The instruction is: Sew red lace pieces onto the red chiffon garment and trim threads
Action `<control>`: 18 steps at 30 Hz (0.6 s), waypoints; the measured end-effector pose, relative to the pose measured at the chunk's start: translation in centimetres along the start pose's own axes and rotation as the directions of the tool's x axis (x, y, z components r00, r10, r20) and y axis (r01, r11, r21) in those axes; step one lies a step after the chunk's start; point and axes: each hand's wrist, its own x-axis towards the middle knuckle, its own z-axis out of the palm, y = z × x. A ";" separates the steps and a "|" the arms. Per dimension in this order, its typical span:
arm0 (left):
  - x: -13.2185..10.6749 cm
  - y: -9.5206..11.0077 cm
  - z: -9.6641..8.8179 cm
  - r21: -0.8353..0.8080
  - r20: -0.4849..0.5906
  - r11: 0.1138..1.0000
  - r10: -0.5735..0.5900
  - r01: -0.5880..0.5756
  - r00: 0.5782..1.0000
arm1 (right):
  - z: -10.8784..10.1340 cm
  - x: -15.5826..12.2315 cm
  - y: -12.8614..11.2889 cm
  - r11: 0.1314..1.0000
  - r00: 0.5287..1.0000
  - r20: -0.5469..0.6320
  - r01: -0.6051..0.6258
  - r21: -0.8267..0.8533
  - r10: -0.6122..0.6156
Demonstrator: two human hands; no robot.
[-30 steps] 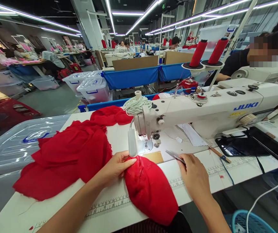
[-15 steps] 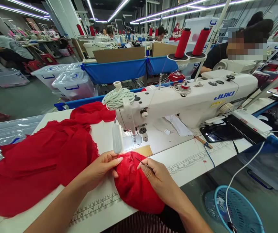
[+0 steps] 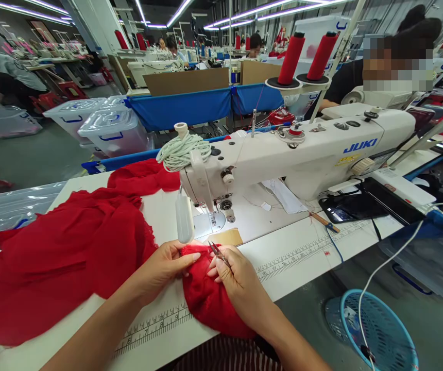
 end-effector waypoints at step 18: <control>-0.1 -0.4 0.3 -0.189 0.029 0.982 -0.011 0.017 1.000 | 0.4 -0.9 0.6 0.993 0.994 0.009 -0.112 0.040 0.112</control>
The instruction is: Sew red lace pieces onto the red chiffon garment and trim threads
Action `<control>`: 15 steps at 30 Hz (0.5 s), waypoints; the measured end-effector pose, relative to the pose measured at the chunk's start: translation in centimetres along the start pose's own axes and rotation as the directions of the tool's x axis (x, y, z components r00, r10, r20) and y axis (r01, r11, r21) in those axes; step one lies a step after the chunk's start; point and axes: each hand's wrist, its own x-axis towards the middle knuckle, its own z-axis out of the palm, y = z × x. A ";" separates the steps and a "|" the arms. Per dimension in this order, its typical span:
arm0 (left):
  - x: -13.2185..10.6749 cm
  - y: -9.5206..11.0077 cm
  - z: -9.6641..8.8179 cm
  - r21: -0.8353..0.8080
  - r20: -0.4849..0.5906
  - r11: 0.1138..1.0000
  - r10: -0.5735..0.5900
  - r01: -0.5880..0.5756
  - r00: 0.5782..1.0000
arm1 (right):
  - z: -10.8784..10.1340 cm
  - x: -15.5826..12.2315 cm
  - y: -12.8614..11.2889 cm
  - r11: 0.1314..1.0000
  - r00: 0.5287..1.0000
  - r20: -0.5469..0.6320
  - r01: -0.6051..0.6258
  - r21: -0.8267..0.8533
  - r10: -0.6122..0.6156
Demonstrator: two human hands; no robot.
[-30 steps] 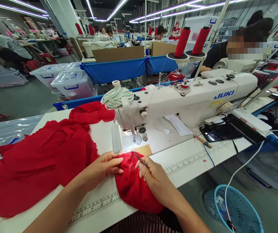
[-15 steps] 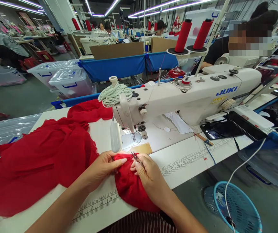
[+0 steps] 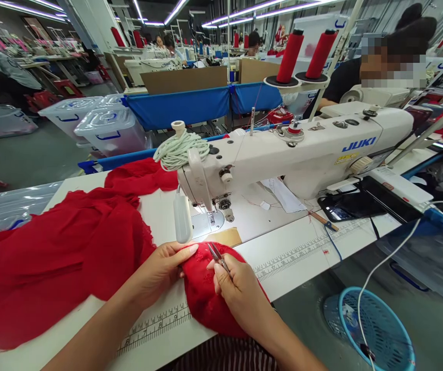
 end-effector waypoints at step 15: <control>-0.1 0.0 0.5 -0.075 0.033 0.997 -0.024 0.027 0.999 | 0.2 0.2 0.4 0.999 0.998 0.057 -0.023 -0.037 0.025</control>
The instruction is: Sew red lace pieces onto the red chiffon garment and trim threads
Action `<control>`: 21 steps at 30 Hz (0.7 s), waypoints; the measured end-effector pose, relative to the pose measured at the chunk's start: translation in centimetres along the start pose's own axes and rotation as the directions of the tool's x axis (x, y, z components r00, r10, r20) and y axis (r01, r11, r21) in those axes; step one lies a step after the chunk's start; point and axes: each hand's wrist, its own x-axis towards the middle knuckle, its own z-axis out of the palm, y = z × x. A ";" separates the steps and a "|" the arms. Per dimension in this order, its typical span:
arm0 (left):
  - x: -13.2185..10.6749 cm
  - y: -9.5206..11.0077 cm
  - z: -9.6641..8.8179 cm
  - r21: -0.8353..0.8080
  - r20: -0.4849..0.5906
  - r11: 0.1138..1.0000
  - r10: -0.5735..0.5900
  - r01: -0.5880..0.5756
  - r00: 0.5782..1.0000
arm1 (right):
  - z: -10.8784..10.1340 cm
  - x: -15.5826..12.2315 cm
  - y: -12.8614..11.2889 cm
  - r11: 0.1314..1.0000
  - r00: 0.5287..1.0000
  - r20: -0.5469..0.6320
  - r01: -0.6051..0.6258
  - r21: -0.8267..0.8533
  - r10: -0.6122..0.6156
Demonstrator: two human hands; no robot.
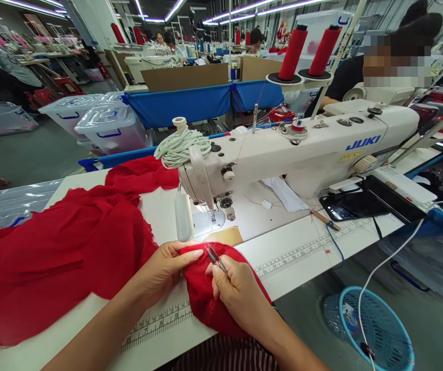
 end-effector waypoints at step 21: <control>0.0 -0.1 -0.2 -0.003 0.017 1.000 0.014 -0.014 1.000 | 0.1 0.2 0.3 0.999 1.000 -0.027 -0.013 0.032 0.014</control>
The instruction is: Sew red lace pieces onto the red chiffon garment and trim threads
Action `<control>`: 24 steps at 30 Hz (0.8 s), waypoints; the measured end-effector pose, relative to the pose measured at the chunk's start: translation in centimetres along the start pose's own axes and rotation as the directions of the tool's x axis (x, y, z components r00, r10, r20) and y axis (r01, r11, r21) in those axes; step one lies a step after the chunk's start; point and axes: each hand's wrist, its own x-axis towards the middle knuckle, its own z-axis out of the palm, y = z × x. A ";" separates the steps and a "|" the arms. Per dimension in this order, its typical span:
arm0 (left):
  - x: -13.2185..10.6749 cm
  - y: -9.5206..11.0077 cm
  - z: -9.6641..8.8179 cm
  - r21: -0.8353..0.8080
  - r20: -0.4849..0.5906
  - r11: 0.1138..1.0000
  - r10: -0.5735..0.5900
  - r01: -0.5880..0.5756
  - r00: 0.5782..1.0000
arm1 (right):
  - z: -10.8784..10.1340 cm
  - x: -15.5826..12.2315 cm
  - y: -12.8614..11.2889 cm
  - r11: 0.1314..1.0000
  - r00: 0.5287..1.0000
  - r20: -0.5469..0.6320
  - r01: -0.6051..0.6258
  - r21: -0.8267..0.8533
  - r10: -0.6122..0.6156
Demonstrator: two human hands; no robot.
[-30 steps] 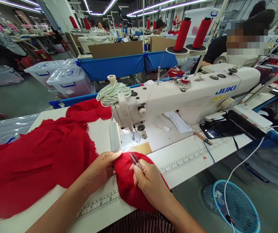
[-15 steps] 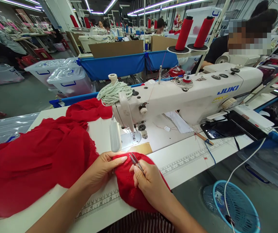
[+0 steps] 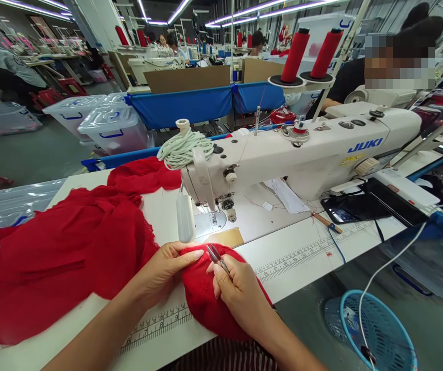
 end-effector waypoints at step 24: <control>-0.2 0.3 0.2 -0.024 -0.013 1.000 -0.006 0.006 1.000 | 0.0 -0.2 0.4 1.000 1.000 0.015 -0.005 0.012 0.004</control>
